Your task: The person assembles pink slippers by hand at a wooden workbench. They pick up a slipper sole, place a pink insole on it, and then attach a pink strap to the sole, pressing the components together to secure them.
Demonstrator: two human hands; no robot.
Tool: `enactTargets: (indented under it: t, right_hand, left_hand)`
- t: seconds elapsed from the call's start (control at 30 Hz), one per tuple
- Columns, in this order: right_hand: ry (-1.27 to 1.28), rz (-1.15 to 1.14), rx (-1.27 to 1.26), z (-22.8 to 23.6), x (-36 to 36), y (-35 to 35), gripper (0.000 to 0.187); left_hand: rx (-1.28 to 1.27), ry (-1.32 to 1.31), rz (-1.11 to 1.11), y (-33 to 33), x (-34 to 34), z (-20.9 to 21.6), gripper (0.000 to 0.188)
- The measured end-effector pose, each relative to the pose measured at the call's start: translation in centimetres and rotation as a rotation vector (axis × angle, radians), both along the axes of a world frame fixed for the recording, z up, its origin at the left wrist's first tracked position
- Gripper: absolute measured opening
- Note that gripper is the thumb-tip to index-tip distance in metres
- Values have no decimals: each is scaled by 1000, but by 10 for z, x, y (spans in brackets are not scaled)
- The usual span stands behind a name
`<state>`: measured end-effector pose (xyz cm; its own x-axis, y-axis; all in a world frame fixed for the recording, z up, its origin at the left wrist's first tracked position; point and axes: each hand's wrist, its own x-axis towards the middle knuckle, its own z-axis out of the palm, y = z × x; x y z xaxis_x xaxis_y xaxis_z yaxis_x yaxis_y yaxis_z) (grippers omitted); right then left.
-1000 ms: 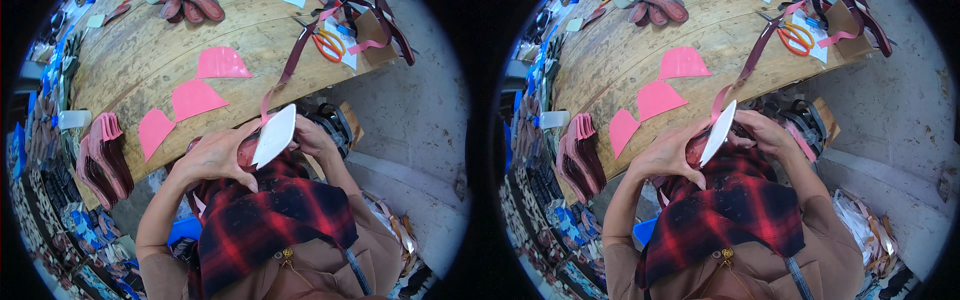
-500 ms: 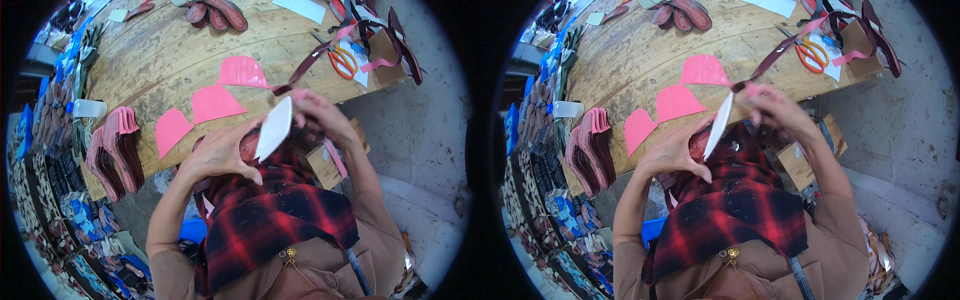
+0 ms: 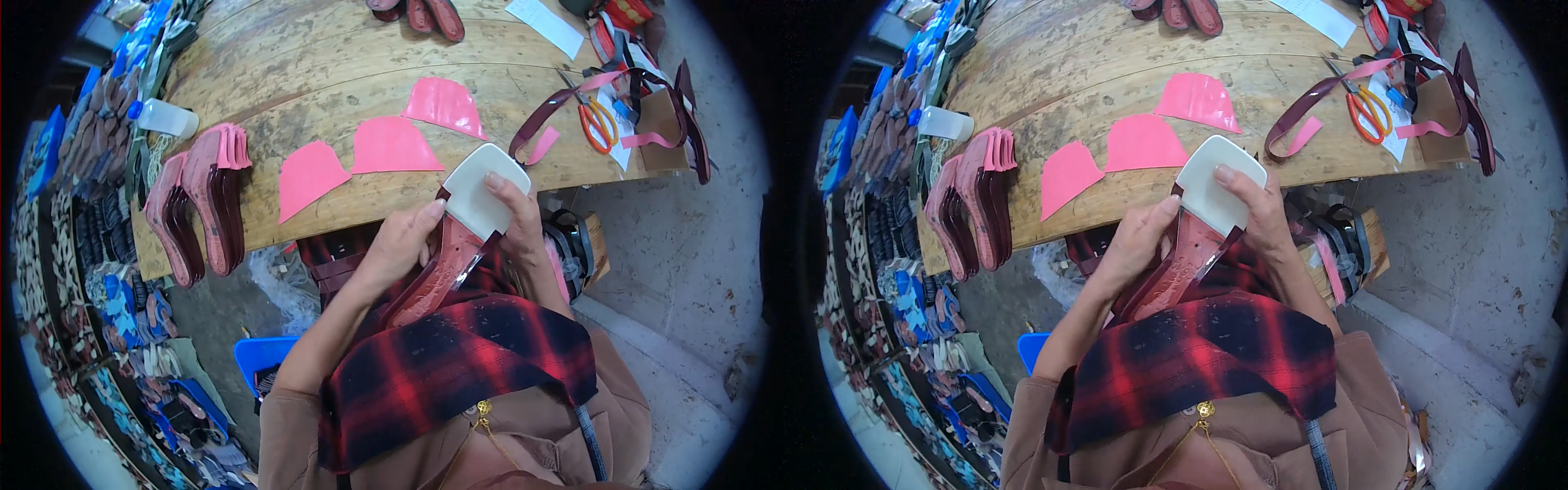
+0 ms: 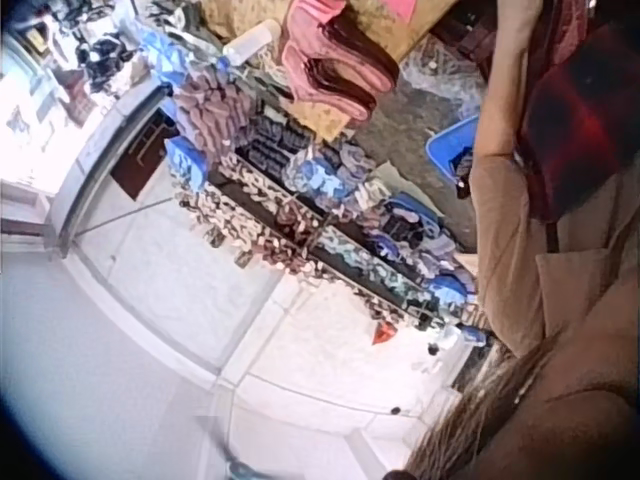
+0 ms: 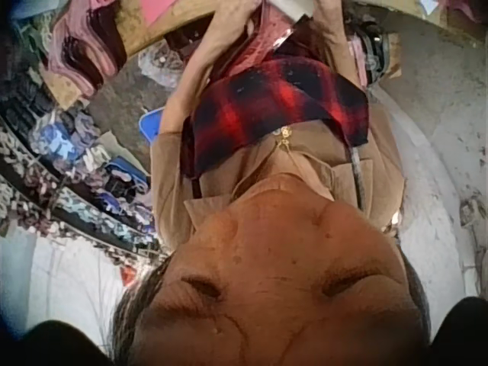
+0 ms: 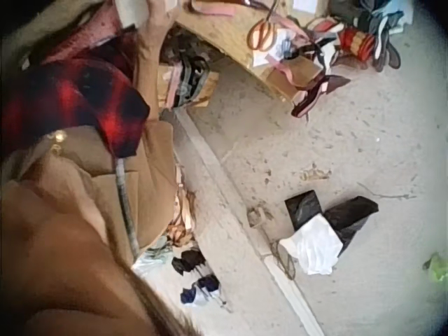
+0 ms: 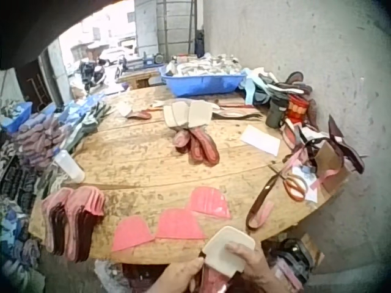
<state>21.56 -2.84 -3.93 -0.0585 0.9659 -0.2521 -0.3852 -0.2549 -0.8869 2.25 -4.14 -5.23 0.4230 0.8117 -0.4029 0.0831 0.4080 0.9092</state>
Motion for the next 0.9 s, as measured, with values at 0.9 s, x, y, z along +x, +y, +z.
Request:
enactTargets:
  t: [0.9]
  right_hand:
    - [47, 336, 252, 25, -56, 38, 47]
  left_hand:
    - [489, 73, 316, 19, -56, 18, 37]
